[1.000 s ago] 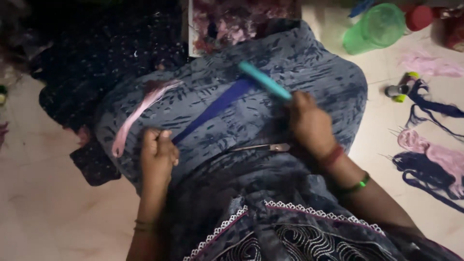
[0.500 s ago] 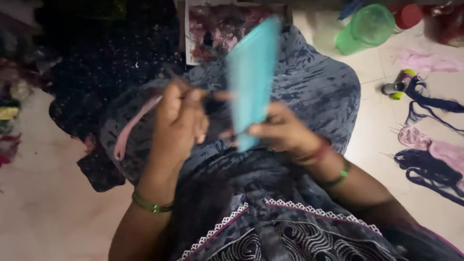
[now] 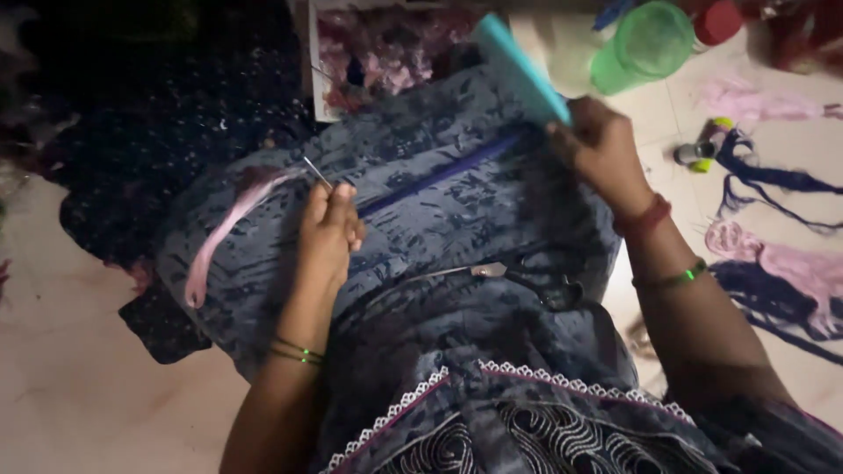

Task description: Attach and trim decorative tassels on the edge of a striped fabric.

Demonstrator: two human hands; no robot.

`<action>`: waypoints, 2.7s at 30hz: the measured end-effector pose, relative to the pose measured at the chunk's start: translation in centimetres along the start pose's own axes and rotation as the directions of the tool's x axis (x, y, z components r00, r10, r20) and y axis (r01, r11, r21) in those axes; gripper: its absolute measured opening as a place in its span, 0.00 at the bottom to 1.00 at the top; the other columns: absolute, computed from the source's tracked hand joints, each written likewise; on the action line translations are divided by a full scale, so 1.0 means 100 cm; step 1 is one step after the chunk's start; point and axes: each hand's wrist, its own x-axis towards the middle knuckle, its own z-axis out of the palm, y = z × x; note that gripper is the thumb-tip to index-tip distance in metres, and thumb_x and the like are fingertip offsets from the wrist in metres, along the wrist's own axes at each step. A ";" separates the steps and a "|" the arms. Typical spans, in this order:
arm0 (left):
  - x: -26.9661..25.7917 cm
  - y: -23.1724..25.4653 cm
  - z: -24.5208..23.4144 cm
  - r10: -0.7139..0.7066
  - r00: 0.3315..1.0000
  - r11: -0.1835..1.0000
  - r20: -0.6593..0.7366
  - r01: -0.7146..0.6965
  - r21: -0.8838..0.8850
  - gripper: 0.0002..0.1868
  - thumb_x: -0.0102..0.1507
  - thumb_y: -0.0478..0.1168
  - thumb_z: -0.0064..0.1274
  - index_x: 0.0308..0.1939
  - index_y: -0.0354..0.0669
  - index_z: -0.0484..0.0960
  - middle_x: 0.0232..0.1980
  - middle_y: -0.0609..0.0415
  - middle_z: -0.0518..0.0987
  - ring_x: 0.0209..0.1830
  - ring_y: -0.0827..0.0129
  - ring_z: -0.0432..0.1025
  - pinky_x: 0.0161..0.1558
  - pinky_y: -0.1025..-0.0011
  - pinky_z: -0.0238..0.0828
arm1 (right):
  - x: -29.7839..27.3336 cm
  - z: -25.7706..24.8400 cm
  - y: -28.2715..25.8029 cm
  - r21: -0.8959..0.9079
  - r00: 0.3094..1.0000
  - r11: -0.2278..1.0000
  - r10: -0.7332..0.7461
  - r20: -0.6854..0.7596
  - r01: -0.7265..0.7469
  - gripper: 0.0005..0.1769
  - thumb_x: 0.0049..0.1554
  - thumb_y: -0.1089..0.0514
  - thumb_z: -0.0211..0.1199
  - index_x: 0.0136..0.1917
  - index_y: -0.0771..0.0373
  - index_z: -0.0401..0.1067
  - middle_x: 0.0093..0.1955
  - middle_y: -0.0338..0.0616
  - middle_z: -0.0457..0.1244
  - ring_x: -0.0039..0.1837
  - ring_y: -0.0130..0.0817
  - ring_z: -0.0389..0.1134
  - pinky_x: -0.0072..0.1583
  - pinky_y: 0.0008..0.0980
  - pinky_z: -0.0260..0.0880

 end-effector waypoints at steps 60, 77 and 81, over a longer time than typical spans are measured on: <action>-0.057 0.178 0.113 0.608 0.489 0.026 0.625 -0.799 0.600 0.04 0.60 0.34 0.58 0.38 0.42 0.83 0.54 0.55 0.83 0.57 0.58 0.72 0.57 0.59 0.67 | -0.043 -0.006 -0.188 0.111 0.781 0.802 -0.597 0.186 0.587 0.18 0.58 0.64 0.69 0.62 0.61 0.76 0.55 0.45 0.69 0.54 0.34 0.74 0.55 0.30 0.76; 0.067 0.061 0.155 0.330 0.579 0.647 0.746 -0.714 0.268 0.08 0.72 0.37 0.47 0.40 0.34 0.74 0.35 0.50 0.80 0.33 0.67 0.77 0.38 0.69 0.74 | 0.037 -0.193 -0.151 0.431 0.719 0.588 -0.444 -0.535 0.684 0.08 0.83 0.57 0.49 0.66 0.64 0.61 0.46 0.47 0.63 0.43 0.35 0.68 0.46 0.32 0.72; 0.108 0.017 0.114 0.228 0.675 0.645 0.702 -0.645 0.410 0.07 0.70 0.37 0.48 0.42 0.35 0.75 0.36 0.51 0.81 0.33 0.67 0.77 0.38 0.70 0.75 | 0.047 -0.198 -0.131 0.363 0.723 0.648 -0.456 -0.519 0.669 0.08 0.79 0.58 0.50 0.62 0.65 0.65 0.47 0.48 0.63 0.43 0.36 0.66 0.46 0.32 0.70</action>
